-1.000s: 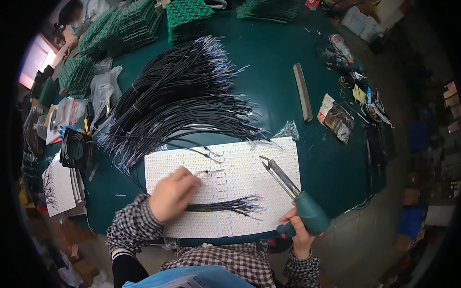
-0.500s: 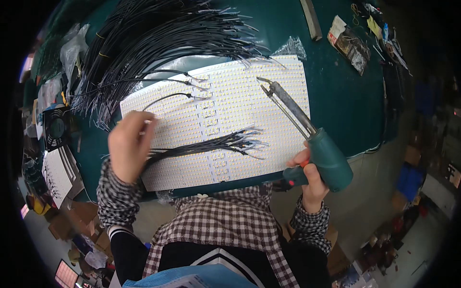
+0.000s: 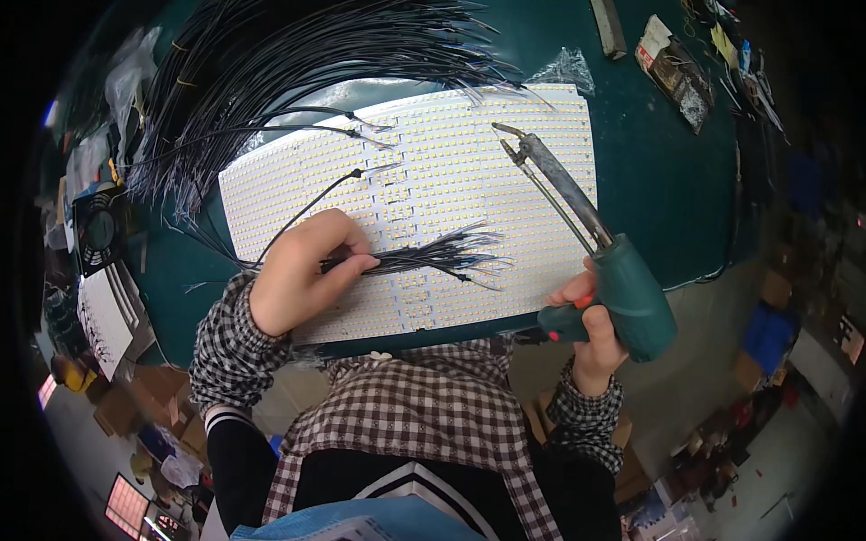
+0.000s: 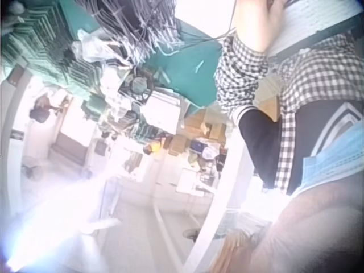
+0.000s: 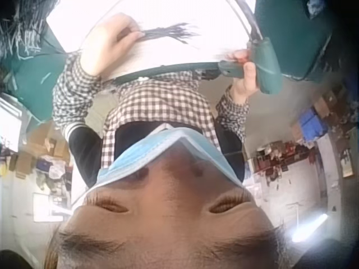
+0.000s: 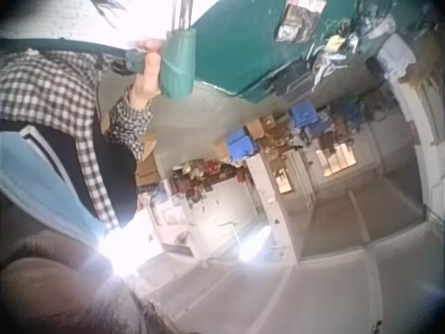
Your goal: The person uses a soldering iron to attach black wires to a large white LED panel. They hold the wires in place with one hand while applying heat with the soldering iron in the other, working systematically across the panel's surface.
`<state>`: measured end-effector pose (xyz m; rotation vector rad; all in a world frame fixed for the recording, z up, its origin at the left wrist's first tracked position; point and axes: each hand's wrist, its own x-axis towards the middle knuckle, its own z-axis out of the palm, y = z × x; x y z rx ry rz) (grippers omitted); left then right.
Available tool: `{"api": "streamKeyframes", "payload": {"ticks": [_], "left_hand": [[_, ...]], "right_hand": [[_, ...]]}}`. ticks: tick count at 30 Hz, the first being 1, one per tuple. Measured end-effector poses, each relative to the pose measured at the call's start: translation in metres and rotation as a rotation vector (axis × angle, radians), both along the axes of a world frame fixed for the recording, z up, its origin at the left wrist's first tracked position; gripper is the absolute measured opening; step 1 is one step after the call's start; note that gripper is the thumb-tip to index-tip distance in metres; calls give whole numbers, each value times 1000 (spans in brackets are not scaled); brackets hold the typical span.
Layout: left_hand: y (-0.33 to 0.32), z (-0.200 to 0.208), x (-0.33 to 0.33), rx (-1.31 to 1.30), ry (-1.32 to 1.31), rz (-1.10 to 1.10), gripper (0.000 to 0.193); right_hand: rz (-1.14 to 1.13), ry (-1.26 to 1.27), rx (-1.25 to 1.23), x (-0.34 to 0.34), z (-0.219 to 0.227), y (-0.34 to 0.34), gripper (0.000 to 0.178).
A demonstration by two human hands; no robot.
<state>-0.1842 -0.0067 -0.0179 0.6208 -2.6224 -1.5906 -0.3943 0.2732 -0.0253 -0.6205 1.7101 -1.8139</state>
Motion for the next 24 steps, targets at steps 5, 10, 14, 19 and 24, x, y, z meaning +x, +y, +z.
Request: {"api": "streamKeyframes", "payload": {"ticks": [5,10,14,19,24], "left_hand": [[-22,4,17,-345,-78,163,14],[-12,3,-13,-441,108,100,20],[-15,-18,-32,-345,45,153,18],[-17,-17,-27,-403,57,98,17],[-14,-3,-28,-260,48,83,14]], "right_hand": [[15,32,20,0,7,-4,65],[37,-9,17,0,1,-8,65],[49,31,9,4,3,-7,65],[3,15,56,8,2,-5,66],[-20,-94,28,11,2,-4,66]]}}
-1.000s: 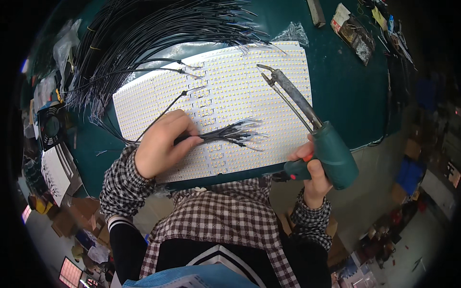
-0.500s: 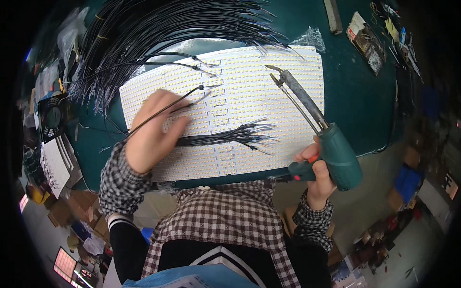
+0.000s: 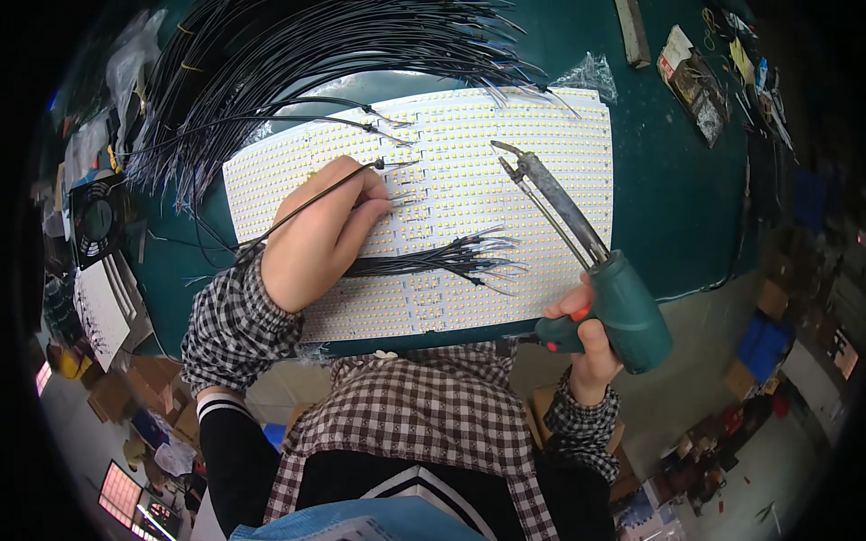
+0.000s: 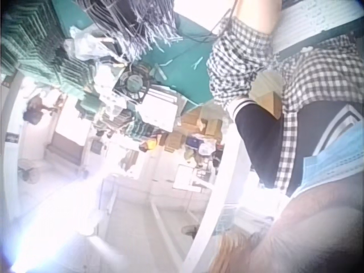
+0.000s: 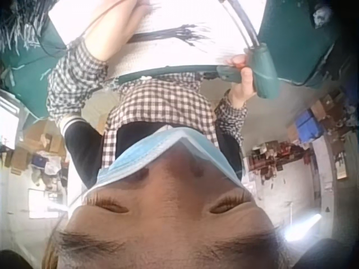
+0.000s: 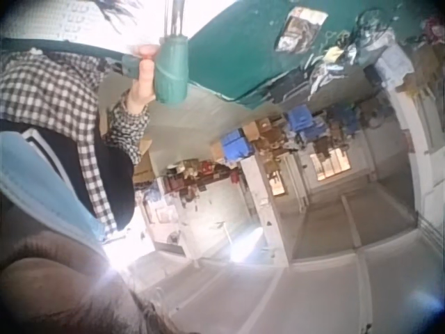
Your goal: The person uses a soldering iron to attach black wires to a large white LED panel. They hold the wires in place with one hand while applying heat with the soldering iron in the other, working systematically across the panel's surface.
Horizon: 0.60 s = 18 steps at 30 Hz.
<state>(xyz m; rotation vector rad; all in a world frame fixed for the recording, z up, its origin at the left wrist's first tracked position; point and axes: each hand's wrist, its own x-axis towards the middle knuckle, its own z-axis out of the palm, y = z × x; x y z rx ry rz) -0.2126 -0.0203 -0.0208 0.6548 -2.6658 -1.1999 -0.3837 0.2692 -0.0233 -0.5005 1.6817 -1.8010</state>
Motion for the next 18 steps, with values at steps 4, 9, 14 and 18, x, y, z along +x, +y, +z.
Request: {"api": "streamKeyframes", "payload": {"ticks": [4,9,14,18], "left_hand": [[2,-6,-7,46,17,73,11],[-1,-11,-12,118,-22,124,10],[2,-14,-16,89,88,134,7],[-3,-27,-19,54,76,144,9]], "right_hand": [[43,41,16,0,0,-3,64],[46,69,39,2,-1,-2,62],[43,77,86,5,1,-5,61],[96,128,175,5,9,-10,61]]}}
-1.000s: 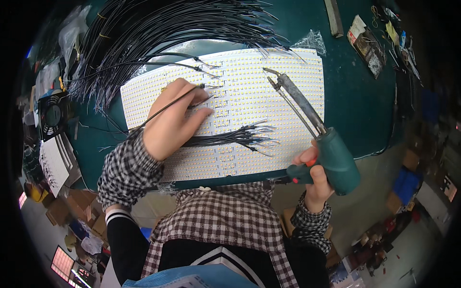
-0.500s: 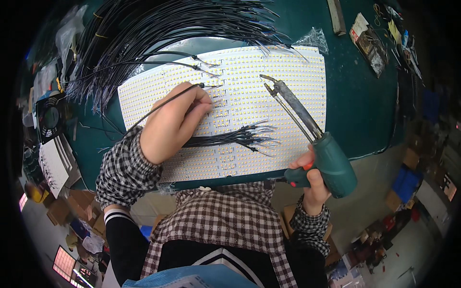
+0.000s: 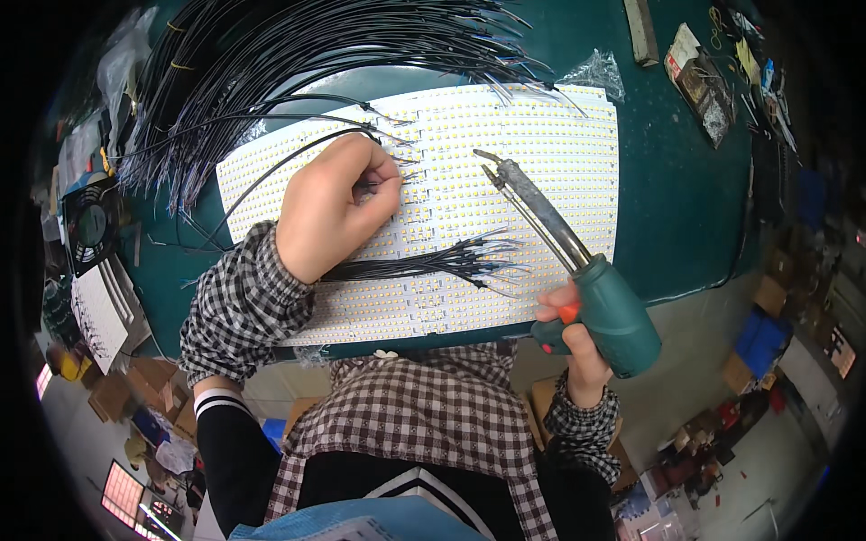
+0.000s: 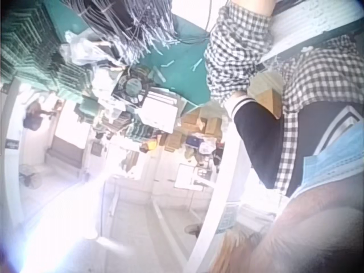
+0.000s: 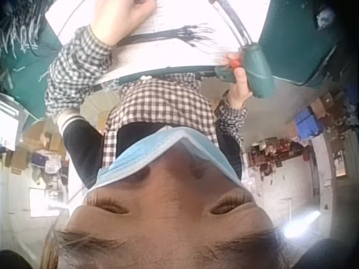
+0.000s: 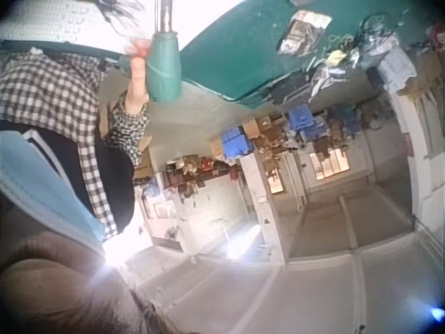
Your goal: The person uses a soldering iron to attach black wires to a large white LED panel. They hold the wires in place with one hand while applying heat with the soldering iron in the other, working systematically across the panel's surface.
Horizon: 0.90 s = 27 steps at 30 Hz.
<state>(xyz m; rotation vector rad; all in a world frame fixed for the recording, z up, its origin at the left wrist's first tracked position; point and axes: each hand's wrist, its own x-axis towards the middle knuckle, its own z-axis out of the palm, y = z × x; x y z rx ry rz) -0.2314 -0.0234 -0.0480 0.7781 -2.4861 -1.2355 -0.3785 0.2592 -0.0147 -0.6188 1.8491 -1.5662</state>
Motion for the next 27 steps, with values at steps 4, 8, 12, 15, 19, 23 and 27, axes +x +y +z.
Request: {"api": "streamKeyframes", "payload": {"ticks": [4,8,12,15,19,23,27], "left_hand": [[-1,0,0,55,28,7,9],[-1,5,0,78,-9,-4,8],[-2,10,-1,110,-33,-20,8],[-2,11,1,140,-19,-44,8],[-3,10,4,69,13,-93,9],[-4,12,6,160,47,-98,12],[-7,6,8,89,79,-140,12]], "right_hand": [[-10,10,23,4,1,-4,61],[39,7,36,3,1,-3,59],[48,-7,55,6,5,-6,58],[39,-17,77,6,8,-5,59],[22,-17,68,6,8,-5,58],[15,-2,48,6,7,-6,56],[4,18,24,4,7,-6,56]]}}
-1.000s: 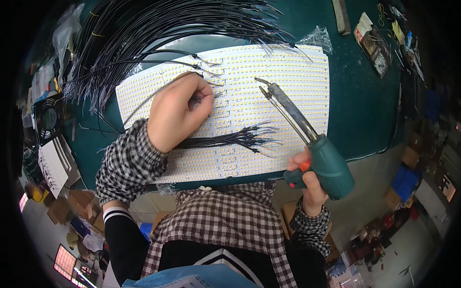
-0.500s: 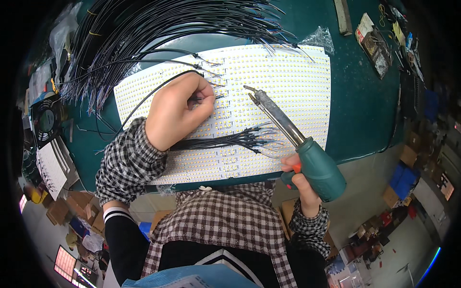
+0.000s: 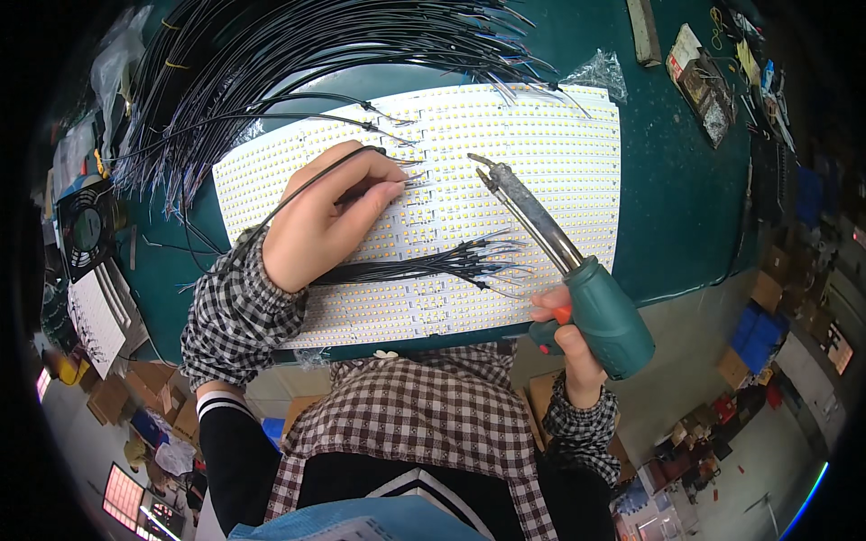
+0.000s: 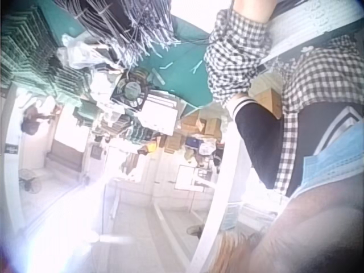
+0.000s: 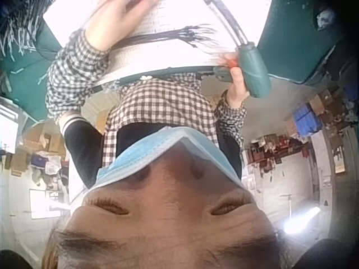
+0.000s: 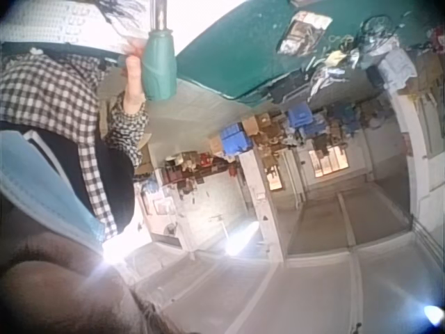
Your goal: The person uses a soldering iron to attach black wires to a large white LED panel. They hold the wires in place with one hand while applying heat with the soldering iron in the other, working systematically across the panel's surface.
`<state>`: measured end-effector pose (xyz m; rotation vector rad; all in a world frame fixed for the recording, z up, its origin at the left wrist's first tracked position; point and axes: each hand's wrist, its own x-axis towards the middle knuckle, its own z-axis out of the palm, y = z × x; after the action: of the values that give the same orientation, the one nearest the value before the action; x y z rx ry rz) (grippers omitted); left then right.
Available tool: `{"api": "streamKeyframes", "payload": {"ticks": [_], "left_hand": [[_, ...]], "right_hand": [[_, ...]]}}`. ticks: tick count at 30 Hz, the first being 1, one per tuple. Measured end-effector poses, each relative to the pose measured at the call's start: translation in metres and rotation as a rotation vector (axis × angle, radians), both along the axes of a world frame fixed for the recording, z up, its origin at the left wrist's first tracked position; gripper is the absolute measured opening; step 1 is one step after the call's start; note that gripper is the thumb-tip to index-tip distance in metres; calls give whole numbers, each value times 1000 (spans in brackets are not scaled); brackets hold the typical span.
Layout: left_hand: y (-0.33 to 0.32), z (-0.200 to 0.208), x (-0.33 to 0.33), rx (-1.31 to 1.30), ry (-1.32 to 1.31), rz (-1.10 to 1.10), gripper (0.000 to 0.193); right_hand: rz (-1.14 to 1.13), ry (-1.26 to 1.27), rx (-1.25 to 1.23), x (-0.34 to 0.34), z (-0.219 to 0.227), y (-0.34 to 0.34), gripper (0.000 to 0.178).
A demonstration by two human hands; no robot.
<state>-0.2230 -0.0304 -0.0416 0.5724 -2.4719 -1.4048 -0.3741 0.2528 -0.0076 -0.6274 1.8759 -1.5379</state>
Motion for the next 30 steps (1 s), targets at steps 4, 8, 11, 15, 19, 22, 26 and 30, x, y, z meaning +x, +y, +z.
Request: {"api": "streamKeyframes", "payload": {"ticks": [4,8,11,15,19,22,26,30], "left_hand": [[8,6,0,69,5,92,6],[13,15,0,106,-30,115,5],[12,8,-1,117,-64,135,6],[11,6,-2,134,-132,138,7],[12,4,-2,118,-118,151,7],[12,3,-1,93,-98,139,7],[15,8,-3,142,-87,159,8],[11,2,-6,112,-147,139,13]], "right_hand": [[-8,-2,8,0,0,0,57],[-12,-9,13,2,-1,1,58],[-8,-1,4,2,-1,0,58],[12,-4,-3,1,-3,2,59],[4,-2,-2,1,-4,3,61],[5,-2,2,1,-4,4,63],[12,-1,13,0,-3,3,64],[21,-6,17,1,-2,3,64]]}}
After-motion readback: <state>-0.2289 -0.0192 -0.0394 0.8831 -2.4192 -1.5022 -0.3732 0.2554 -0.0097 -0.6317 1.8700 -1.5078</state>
